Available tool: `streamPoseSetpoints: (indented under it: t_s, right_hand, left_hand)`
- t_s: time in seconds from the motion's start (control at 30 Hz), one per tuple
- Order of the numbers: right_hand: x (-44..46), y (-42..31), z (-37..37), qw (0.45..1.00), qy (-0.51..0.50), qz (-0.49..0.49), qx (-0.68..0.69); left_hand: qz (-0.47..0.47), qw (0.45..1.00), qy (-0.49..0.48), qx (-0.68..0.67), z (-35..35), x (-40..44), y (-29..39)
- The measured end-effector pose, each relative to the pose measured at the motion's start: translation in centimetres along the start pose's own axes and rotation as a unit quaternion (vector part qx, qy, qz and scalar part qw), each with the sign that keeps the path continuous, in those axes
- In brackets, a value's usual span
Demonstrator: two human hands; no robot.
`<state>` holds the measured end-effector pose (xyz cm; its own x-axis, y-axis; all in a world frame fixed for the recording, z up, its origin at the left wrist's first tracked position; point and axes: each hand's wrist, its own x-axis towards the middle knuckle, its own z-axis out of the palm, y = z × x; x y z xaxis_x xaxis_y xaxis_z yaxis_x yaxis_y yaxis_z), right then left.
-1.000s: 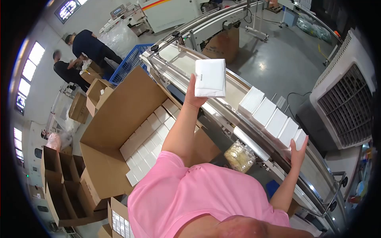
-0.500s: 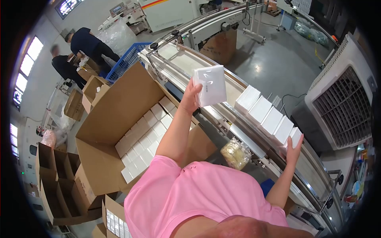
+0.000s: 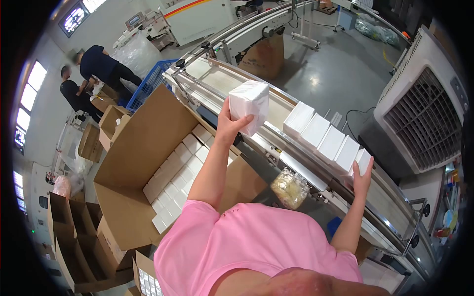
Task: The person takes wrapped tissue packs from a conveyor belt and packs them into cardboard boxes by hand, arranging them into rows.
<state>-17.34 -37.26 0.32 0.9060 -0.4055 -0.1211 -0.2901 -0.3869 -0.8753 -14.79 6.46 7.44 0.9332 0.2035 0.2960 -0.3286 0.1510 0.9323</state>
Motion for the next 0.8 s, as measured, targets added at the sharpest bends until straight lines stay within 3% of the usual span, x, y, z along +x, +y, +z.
streamPoseSetpoints:
  t_s: [0.03,0.13,0.17,0.23,0.33,0.37,0.43,0.5,0.57,0.67,0.77,0.8]
  right_hand:
    - [-0.1,-0.3,-0.2,1.0,-0.006,0.006,-0.008]
    - [2.9,4.4,0.2,0.987,0.067,-0.12,-0.085]
    - [2.9,4.5,0.1,0.977,0.108,-0.117,-0.145]
    - [-0.5,-0.8,0.0,0.94,0.187,-0.111,-0.263]
    - [-1.3,-3.4,1.2,0.925,0.166,-0.306,-0.149]
    - [-1.9,-4.6,2.4,0.96,0.064,-0.27,-0.035]
    - [-4.1,-7.6,5.7,0.957,-0.148,-0.216,0.124]
    - [-7.3,-10.5,9.8,0.889,-0.353,-0.097,0.274]
    - [-9.9,-12.8,13.5,0.828,-0.487,-0.113,0.254]
    - [-14.1,-17.5,19.2,0.703,-0.605,-0.079,0.364]
    - [-15.1,-19.5,22.4,0.648,-0.669,0.01,0.364]
    - [-15.6,-20.1,23.5,0.631,-0.691,0.036,0.352]
  left_hand:
    - [-0.002,1.0,0.004,-0.005,0.3,-0.1,0.0]
    - [-0.011,0.999,0.026,0.024,0.8,-0.3,-0.2]
    - [-0.016,0.998,0.037,0.041,0.8,-0.5,-0.4]
    - [-0.031,0.998,0.058,0.013,0.6,-0.9,-0.7]
    - [-0.019,0.997,0.07,0.013,0.3,-2.1,-0.1]
    - [-0.01,0.998,0.067,0.02,0.2,-2.5,0.1]
    - [0.03,0.996,0.075,0.049,-0.4,-3.4,0.0]
    - [0.093,0.988,0.087,0.089,-0.3,-5.1,1.2]
    - [0.155,0.975,0.035,0.154,-1.8,-6.6,2.0]
    - [0.356,0.872,-0.028,0.336,-6.6,-7.8,3.8]
    - [0.427,0.797,-0.034,0.427,-10.9,-9.3,4.9]
    - [0.382,0.799,-0.026,0.464,-12.2,-10.4,5.3]
